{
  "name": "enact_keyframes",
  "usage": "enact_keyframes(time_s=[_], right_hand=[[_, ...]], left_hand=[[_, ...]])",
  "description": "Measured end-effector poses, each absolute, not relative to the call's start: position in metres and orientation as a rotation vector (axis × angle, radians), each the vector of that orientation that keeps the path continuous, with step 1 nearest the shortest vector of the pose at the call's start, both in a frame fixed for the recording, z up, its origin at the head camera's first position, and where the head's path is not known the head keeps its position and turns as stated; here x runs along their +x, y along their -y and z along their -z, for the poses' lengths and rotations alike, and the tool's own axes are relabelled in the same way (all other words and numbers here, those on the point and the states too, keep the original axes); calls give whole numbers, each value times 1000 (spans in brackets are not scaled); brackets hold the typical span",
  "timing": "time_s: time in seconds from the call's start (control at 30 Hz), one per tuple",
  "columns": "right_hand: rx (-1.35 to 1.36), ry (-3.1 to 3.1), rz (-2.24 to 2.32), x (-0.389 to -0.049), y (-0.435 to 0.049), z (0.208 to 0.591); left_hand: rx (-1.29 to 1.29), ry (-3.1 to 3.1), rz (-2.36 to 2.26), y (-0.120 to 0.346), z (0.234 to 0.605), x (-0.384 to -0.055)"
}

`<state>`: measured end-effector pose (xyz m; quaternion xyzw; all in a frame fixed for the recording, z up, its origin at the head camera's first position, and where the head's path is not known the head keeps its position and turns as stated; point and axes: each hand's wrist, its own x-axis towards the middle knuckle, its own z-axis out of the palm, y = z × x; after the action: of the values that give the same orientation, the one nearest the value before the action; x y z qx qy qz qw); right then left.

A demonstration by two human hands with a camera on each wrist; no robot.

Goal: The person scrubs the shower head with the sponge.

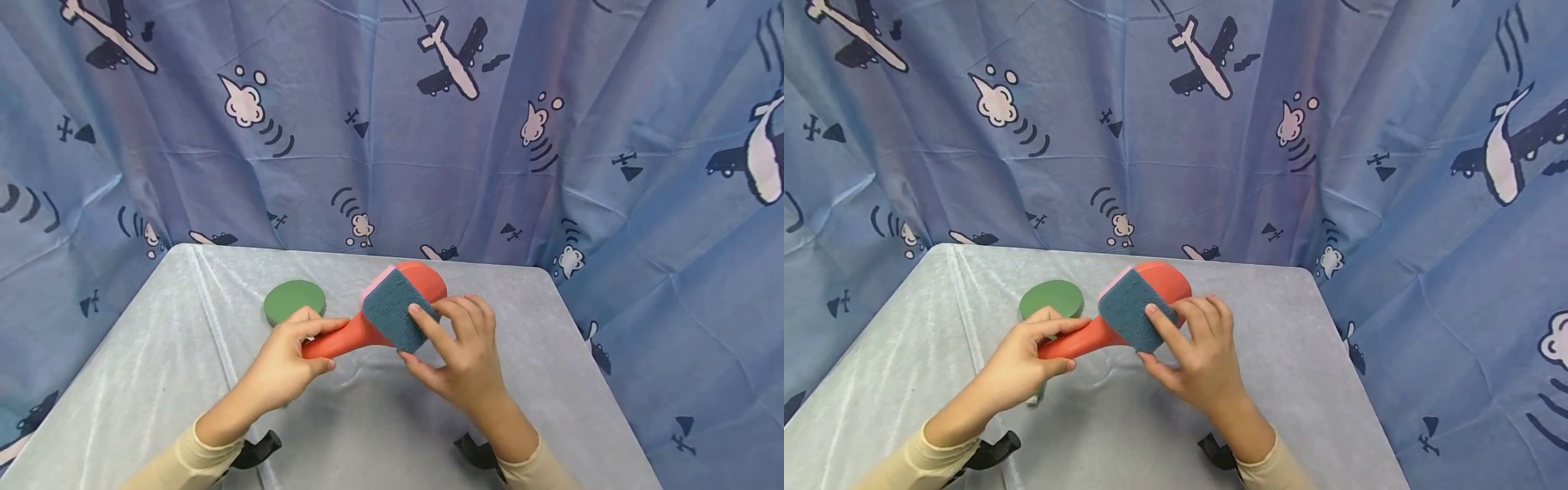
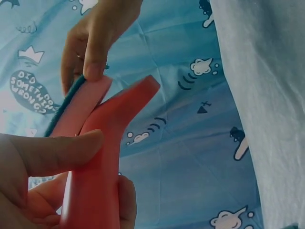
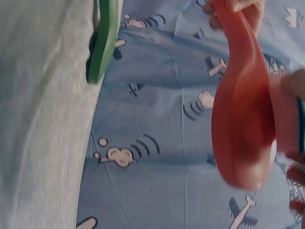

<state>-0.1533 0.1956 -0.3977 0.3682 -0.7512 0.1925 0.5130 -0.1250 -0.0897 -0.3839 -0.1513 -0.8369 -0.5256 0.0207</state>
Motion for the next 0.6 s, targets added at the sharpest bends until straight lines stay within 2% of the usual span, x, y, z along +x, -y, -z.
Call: enact_keyframes(time_s=[0.2, 0.3, 0.47, 0.6], right_hand=[[542, 1909, -649, -160, -214, 392], [624, 1878, -637, -158, -210, 392], [959, 1787, -456, -152, -194, 396], [895, 1799, -438, -150, -196, 396]], left_hand=[[-498, 2548, 1682, 92, 383, -124], [-479, 2513, 1707, 94, 383, -125], [-415, 2397, 1841, 97, 384, -130], [-375, 2257, 2029, 99, 384, -132]])
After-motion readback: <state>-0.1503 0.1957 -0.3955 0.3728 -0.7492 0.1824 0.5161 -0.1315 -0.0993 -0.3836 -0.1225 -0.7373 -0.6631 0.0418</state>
